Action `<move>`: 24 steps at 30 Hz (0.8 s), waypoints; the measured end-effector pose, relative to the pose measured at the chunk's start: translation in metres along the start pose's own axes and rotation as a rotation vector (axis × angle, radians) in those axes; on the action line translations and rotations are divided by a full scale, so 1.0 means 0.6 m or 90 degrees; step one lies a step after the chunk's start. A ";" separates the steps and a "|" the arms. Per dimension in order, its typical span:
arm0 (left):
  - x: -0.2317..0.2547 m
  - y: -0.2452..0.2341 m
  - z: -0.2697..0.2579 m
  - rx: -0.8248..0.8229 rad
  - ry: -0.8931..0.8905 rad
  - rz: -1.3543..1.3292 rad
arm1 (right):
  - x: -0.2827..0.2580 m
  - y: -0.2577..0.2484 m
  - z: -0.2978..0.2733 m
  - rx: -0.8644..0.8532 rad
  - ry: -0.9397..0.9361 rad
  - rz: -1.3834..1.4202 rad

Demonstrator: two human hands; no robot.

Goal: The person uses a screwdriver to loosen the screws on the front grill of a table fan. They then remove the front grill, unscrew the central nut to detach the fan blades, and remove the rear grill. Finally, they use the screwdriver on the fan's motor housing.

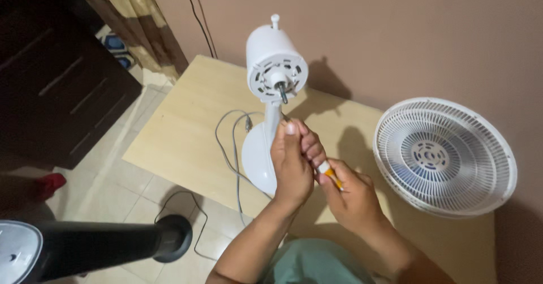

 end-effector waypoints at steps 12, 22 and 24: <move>0.031 0.013 -0.003 -0.031 0.041 0.052 | 0.015 0.018 0.000 -0.154 0.165 0.271; -0.011 0.008 -0.021 -0.103 -0.075 0.267 | 0.063 0.021 0.020 -0.091 0.073 0.543; -0.015 0.020 -0.023 -0.144 0.029 0.277 | 0.070 0.023 0.022 -0.030 0.052 0.505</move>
Point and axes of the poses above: each hand's wrist, its own z-axis towards the middle knuckle, its own y-axis out of the palm, x = y × z, the point moved 5 cm from there along z, towards the middle knuckle, and after that the axes turned 3 degrees about -z, right-handed, at the moved point
